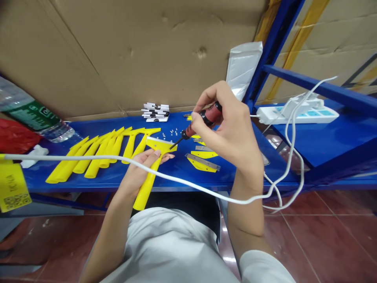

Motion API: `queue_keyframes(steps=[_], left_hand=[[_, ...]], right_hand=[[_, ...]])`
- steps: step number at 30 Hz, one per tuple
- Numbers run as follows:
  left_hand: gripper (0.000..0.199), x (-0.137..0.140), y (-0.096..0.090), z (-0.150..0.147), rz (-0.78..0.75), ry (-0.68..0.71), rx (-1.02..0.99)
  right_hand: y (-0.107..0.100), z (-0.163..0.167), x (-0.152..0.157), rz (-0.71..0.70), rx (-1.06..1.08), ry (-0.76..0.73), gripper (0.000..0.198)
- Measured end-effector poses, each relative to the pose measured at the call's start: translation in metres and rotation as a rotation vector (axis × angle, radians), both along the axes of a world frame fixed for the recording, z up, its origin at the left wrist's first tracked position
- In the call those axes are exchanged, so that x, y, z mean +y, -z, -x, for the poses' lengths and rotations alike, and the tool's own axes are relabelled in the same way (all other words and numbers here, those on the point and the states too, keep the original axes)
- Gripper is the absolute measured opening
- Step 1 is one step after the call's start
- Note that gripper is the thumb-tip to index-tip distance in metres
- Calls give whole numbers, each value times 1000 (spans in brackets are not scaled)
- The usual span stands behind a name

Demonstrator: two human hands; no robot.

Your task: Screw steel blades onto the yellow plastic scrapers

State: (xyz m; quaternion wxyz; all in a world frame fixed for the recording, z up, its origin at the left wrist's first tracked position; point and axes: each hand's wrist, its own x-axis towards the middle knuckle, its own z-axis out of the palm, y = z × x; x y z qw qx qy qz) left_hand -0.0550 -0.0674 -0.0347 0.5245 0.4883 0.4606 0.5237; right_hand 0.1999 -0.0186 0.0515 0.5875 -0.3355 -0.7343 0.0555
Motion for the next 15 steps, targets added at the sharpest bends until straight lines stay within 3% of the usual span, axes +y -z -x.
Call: queue_keyframes(steps=[9,15], left_hand=[[29,13,-14,-8,124,129,-101],[16,13,-22,-10,274,51,-295]], right_hand=[[1,-4,6,-107,139,2,11],[-1,-8,4,-99,162,12,12]])
